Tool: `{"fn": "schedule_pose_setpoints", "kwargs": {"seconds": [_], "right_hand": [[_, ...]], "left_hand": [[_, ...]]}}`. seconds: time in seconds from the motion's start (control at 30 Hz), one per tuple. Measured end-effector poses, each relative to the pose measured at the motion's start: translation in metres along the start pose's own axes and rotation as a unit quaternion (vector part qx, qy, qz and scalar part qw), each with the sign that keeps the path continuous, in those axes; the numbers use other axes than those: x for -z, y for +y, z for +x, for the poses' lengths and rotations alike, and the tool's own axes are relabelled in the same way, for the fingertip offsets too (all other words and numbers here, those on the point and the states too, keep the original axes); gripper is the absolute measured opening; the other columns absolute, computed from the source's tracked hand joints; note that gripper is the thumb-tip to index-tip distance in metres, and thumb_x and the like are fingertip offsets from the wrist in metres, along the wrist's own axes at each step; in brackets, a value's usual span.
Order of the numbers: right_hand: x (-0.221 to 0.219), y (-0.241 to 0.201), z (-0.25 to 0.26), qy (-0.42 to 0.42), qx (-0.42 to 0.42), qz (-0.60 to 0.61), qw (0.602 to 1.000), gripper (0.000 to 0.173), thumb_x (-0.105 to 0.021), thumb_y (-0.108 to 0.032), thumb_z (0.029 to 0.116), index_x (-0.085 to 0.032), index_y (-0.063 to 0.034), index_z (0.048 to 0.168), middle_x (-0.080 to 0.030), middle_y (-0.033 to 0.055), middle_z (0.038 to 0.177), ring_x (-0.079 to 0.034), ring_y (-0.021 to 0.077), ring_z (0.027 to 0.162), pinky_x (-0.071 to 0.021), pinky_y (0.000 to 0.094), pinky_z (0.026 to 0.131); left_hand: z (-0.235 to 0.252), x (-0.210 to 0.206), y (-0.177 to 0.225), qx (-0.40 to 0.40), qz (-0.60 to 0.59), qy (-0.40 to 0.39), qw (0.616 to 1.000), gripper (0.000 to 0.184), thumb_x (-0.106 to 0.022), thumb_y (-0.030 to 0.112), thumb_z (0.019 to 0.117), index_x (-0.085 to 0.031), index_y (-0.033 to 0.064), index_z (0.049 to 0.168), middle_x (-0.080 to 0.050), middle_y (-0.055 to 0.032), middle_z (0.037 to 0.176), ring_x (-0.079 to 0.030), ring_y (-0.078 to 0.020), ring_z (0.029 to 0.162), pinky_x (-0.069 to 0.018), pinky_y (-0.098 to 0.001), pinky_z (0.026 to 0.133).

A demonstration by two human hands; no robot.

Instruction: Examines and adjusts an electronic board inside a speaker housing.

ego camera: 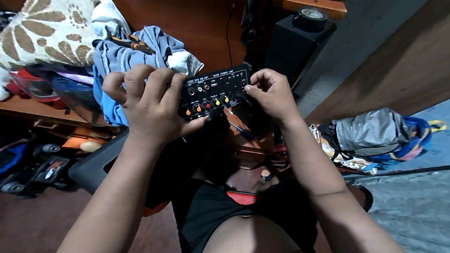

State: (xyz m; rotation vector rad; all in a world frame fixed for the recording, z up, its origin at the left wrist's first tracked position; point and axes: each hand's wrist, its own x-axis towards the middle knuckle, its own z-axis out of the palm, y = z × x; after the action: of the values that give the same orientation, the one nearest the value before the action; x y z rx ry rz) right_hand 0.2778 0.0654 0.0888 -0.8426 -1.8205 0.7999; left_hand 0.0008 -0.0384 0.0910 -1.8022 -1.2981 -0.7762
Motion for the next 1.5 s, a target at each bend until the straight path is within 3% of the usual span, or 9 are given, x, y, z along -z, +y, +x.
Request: {"fn": "schedule_pose_setpoints", "kwargs": {"seconds": [0.23,1.07,1.27,1.5], "right_hand": [[-0.001,0.001,0.003,0.005,-0.004,-0.011,1.000,0.009,-0.068,-0.017,0.0960,-0.069,-0.0080,0.096,-0.064,-0.0012,0.077,-0.058,0.0050,0.064,-0.0502,0.0224,0.060],[-0.003,0.005,0.002,0.015,-0.009,0.002,1.000,0.007,-0.066,-0.011,0.0966,-0.070,-0.0070,0.093,-0.066,0.0002,0.079,-0.061,0.0057,0.068,-0.0522,0.0232,0.063],[0.005,0.009,-0.007,0.039,-0.004,0.003,0.999,0.012,-0.066,-0.014,0.0964,-0.069,-0.0068,0.105,-0.068,0.0004,0.088,-0.062,0.0057,0.073,-0.0533,0.0229,0.067],[0.000,0.014,-0.021,0.049,0.022,-0.036,0.998,0.024,-0.070,-0.019,0.0944,-0.067,-0.0053,0.115,-0.069,0.0027,0.094,-0.065,0.0073,0.078,-0.0561,0.0247,0.070]], "left_hand": [[-0.001,-0.001,-0.001,-0.002,0.000,-0.005,1.000,0.089,-0.056,0.085,0.0783,-0.064,0.0136,0.132,-0.064,-0.0138,0.125,-0.052,-0.0395,0.122,-0.0275,-0.0620,0.106],[-0.002,-0.001,-0.001,-0.007,0.003,0.000,1.000,0.090,-0.055,0.086,0.0781,-0.065,0.0141,0.130,-0.065,-0.0136,0.121,-0.053,-0.0387,0.120,-0.0281,-0.0608,0.105],[0.007,0.005,-0.007,-0.004,0.003,-0.055,0.998,0.088,-0.057,0.082,0.0807,-0.062,0.0123,0.134,-0.064,-0.0180,0.125,-0.051,-0.0458,0.123,-0.0287,-0.0673,0.104],[0.049,0.011,-0.025,0.049,0.022,-0.210,0.976,0.091,-0.065,0.074,0.0753,-0.059,0.0044,0.133,-0.059,-0.0277,0.131,-0.045,-0.0571,0.130,-0.0236,-0.0799,0.104]]}}
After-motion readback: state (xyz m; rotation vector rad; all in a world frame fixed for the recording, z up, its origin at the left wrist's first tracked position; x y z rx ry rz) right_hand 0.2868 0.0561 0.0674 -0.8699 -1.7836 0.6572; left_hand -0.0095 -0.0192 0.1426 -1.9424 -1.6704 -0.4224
